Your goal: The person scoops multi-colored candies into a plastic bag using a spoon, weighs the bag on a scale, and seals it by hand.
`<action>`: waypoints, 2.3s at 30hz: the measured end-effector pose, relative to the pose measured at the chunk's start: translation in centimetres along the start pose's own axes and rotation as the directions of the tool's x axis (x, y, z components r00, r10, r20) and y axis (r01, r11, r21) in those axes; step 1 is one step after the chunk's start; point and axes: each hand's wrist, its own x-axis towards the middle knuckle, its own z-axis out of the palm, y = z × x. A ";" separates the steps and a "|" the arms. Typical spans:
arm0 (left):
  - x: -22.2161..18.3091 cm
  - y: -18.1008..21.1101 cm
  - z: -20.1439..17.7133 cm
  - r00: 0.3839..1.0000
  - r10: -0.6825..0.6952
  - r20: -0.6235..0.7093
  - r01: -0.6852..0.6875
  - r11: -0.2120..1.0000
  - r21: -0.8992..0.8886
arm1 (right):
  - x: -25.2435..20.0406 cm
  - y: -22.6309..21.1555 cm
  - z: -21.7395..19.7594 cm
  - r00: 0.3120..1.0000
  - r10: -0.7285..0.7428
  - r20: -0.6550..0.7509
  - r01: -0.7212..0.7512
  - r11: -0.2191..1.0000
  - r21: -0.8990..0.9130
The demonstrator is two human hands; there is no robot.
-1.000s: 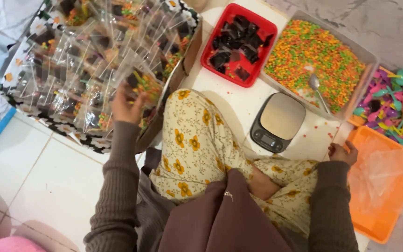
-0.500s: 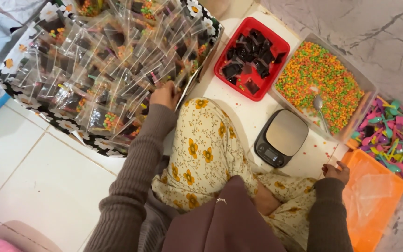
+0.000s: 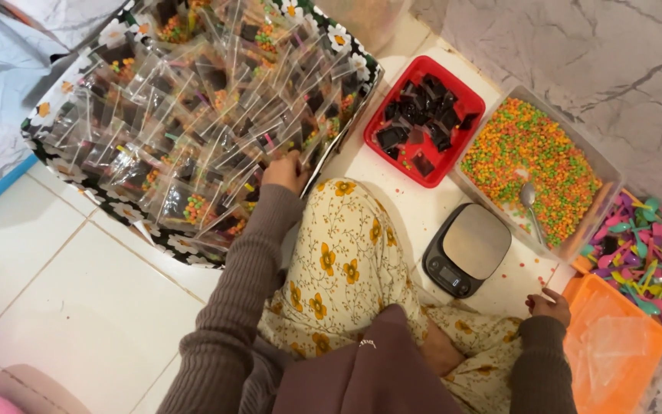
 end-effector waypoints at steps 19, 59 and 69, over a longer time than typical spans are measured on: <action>-4.9 11.1 1.4 0.572 0.522 -0.633 -0.742 0.659 -0.127 | 4.7 3.7 1.6 0.992 -0.097 0.085 0.087 0.990 0.115; -4.6 17.8 10.8 0.886 0.390 0.249 -0.462 0.716 0.523 | 14.3 17.4 -11.1 0.869 0.474 -0.144 -0.316 0.755 0.575; -2.2 15.9 12.0 0.903 0.342 0.258 -0.428 0.690 0.584 | 15.6 16.4 -10.2 0.760 0.599 -0.252 -0.274 0.647 0.712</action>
